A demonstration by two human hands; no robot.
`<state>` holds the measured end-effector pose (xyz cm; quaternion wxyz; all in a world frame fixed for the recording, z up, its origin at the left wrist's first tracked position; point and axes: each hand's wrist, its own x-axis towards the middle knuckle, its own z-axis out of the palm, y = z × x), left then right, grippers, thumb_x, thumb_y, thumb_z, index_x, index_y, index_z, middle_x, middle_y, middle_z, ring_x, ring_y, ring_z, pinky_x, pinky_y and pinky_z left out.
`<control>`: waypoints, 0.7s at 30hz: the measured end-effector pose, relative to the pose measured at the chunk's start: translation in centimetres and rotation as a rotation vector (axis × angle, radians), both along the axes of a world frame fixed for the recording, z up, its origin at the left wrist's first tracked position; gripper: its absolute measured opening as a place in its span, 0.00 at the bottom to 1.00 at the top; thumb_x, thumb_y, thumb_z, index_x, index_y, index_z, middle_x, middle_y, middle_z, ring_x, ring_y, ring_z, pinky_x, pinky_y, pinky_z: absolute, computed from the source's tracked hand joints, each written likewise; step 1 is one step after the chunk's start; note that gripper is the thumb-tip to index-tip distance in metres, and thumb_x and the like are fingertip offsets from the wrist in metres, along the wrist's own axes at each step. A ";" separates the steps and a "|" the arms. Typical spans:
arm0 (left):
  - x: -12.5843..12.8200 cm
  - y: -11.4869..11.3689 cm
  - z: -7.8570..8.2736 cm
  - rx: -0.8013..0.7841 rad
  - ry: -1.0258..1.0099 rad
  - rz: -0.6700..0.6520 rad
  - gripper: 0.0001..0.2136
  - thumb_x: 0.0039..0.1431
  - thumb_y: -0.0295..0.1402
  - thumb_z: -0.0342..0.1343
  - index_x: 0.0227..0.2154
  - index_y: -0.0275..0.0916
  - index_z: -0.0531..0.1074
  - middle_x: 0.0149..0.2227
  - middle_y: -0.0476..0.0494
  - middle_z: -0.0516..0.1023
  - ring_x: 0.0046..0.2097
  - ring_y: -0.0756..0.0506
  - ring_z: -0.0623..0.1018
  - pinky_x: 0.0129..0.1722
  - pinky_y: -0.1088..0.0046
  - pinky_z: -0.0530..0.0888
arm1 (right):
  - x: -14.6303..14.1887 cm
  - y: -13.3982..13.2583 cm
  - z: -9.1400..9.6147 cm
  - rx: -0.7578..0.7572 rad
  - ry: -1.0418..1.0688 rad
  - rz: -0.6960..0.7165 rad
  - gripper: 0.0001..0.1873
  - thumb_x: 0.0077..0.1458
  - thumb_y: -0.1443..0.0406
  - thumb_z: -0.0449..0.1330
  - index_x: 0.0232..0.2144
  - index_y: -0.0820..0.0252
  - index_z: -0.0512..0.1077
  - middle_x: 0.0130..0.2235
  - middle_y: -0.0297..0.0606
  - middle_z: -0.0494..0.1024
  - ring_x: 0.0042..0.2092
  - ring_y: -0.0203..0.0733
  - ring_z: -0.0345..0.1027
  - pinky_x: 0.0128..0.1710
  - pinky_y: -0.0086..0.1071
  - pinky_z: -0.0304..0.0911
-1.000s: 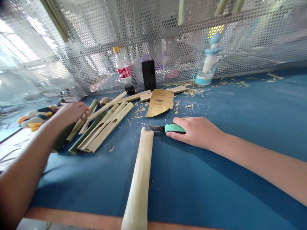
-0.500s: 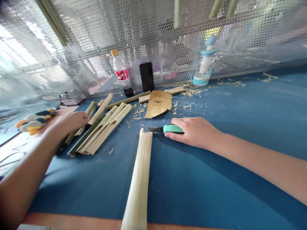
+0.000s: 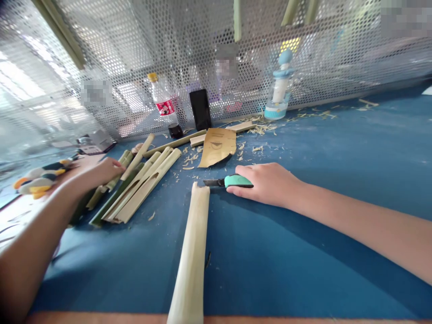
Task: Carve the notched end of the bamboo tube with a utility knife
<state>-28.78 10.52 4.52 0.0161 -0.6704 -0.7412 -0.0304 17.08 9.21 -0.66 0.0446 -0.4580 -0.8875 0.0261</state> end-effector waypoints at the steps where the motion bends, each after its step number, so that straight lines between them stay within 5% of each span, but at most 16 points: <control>1: 0.1 -0.1 0.3 -0.018 0.031 0.032 0.21 0.66 0.48 0.47 0.35 0.31 0.70 0.22 0.52 0.66 0.22 0.51 0.67 0.24 0.74 0.67 | 0.0 -0.1 0.1 -0.001 0.002 0.003 0.27 0.61 0.43 0.42 0.39 0.57 0.66 0.36 0.43 0.78 0.35 0.50 0.71 0.30 0.34 0.53; 7: 1.2 -0.9 2.0 -0.028 0.213 0.173 0.28 0.64 0.53 0.42 0.51 0.31 0.66 0.38 0.38 0.74 0.37 0.41 0.73 0.37 0.63 0.68 | -0.1 0.1 -0.1 -0.006 0.001 -0.003 0.26 0.61 0.43 0.43 0.38 0.56 0.65 0.35 0.41 0.77 0.35 0.50 0.71 0.30 0.34 0.53; 10: 1.8 -1.1 2.0 -0.018 0.256 0.225 0.29 0.63 0.54 0.42 0.51 0.31 0.66 0.47 0.31 0.70 0.45 0.38 0.72 0.42 0.59 0.68 | 0.0 0.2 -0.1 -0.005 0.000 -0.005 0.26 0.60 0.42 0.43 0.38 0.55 0.65 0.34 0.40 0.77 0.34 0.49 0.71 0.29 0.33 0.53; 21: -0.6 1.0 0.2 -0.237 0.259 0.255 0.26 0.65 0.54 0.43 0.39 0.34 0.72 0.34 0.43 0.72 0.37 0.44 0.74 0.41 0.61 0.71 | 0.1 0.3 -0.3 -0.011 0.002 -0.017 0.29 0.58 0.39 0.41 0.38 0.54 0.65 0.35 0.39 0.77 0.34 0.50 0.71 0.29 0.33 0.53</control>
